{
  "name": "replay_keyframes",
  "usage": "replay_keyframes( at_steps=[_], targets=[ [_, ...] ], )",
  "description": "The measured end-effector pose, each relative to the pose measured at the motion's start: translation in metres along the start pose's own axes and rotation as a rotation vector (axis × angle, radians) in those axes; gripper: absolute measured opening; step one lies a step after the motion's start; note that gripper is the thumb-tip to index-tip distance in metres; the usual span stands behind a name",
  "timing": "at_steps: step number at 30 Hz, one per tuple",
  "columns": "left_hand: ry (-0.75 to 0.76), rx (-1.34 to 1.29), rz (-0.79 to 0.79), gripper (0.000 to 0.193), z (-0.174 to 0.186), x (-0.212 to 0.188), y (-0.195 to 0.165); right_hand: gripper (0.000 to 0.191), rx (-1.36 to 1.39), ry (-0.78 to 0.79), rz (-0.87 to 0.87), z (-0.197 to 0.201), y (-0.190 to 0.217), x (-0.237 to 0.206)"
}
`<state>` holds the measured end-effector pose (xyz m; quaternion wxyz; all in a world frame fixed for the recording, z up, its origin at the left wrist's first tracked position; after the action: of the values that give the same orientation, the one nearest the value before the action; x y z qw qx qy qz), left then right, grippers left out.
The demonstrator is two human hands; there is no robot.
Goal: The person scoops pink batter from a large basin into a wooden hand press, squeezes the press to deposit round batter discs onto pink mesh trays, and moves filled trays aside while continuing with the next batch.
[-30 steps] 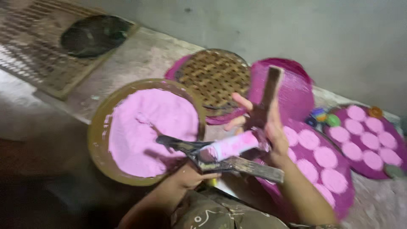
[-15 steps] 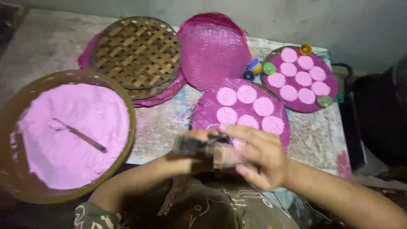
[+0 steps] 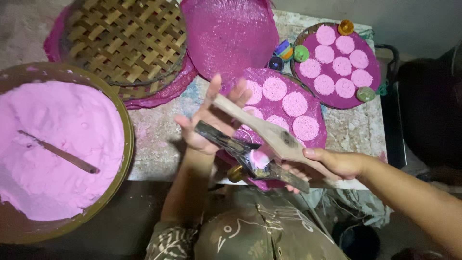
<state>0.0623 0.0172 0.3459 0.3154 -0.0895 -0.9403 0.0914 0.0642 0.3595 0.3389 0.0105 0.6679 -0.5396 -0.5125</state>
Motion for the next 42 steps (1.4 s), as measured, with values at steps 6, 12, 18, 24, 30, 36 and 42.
replay_keyframes(
  at_steps=[6, 12, 18, 24, 30, 36, 42],
  targets=[
    [-0.05, -0.123, -0.162, 0.043, 0.066, -0.014, 0.027, 0.086, -0.455, -0.158, -0.101, 0.006, 0.044, 0.004],
    [-0.156, -0.211, -0.3, 0.024, 0.103, -0.025, 0.021, 0.086, -0.664, -0.355, -0.204, -0.019, 0.076, 0.025],
    [-0.083, -0.279, -0.319, 0.02, 0.122, -0.037, -0.001, 0.088, -0.762, -0.412, -0.175, -0.053, 0.087, 0.054],
    [-0.156, -0.313, -0.322, 0.018, 0.139, -0.047, 0.019, 0.087, -0.664, -0.443, -0.198, -0.054, 0.078, 0.053],
    [-0.116, -0.378, -0.323, 0.022, 0.153, -0.027, 0.042, 0.082, -0.876, -0.64, -0.202, -0.052, 0.081, 0.041],
    [-0.081, -0.247, -0.235, 0.024, 0.154, -0.011, 0.011, 0.077, -0.887, -0.686, -0.012, -0.056, 0.078, 0.06],
    [-0.133, -0.203, -0.219, 0.027, 0.148, -0.026, -0.01, 0.077, -0.902, -0.603, 0.081, -0.058, 0.065, 0.078]
  ],
)
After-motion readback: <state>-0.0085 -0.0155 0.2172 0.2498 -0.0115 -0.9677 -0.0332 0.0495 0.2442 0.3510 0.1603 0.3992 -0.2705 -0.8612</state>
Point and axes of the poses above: each hand's wrist, its own x-axis towards the middle knuckle, its own z-axis out of the back of the hand, y = z × x, the point moved 1 cm from there along x, towards the middle knuckle, and after that the axes turned 3 degrees about y, right-handed, at the moved point
